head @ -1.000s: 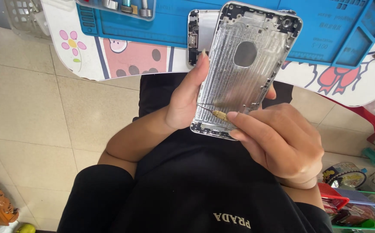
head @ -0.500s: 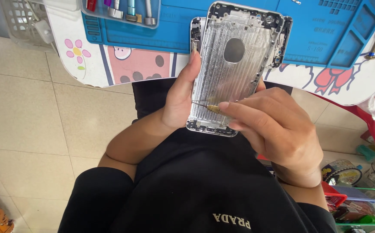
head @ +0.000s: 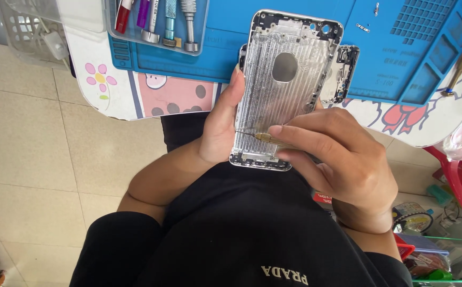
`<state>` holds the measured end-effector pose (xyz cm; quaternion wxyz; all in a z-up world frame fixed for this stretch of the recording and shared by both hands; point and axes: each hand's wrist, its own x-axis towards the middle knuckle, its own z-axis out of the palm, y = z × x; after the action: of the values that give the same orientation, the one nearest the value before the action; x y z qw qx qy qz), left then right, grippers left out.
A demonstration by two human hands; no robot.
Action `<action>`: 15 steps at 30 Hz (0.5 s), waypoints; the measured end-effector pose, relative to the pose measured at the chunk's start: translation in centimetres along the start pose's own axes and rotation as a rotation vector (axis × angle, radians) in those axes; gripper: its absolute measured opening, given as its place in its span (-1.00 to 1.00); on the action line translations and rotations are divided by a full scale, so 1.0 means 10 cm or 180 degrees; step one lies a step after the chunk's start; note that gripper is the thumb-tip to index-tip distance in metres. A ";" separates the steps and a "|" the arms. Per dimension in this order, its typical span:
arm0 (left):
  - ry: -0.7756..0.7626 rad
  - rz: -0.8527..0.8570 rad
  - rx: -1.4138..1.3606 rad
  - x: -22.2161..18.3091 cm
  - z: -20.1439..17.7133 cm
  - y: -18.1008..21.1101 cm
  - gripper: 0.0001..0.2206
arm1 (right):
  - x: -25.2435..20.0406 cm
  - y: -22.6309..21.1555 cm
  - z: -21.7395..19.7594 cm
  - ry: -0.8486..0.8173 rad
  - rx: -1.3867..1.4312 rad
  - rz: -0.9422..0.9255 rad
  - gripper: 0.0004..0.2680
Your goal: The recorder is disassembling and working on the internal components of a mobile phone.
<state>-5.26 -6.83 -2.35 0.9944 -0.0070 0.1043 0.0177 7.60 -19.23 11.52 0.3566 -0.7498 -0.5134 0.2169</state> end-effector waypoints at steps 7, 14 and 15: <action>-0.0128 0.0019 0.0095 0.01 0.06 0.04 -0.54 | 0.06 0.02 0.01 0.0054 0.0047 -0.0029 -0.79; 0.0168 0.0060 0.0126 0.04 0.04 0.03 -0.55 | 0.03 0.06 0.02 0.0173 0.0129 -0.0056 -0.79; 0.0137 0.0086 0.0158 0.05 0.06 0.04 -0.55 | 0.01 0.07 0.03 0.0293 0.0214 0.0009 -0.79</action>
<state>-4.67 -6.40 -1.89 0.9914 0.0188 0.1261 0.0284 7.81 -19.22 10.81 0.4045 -0.7473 -0.4878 0.1998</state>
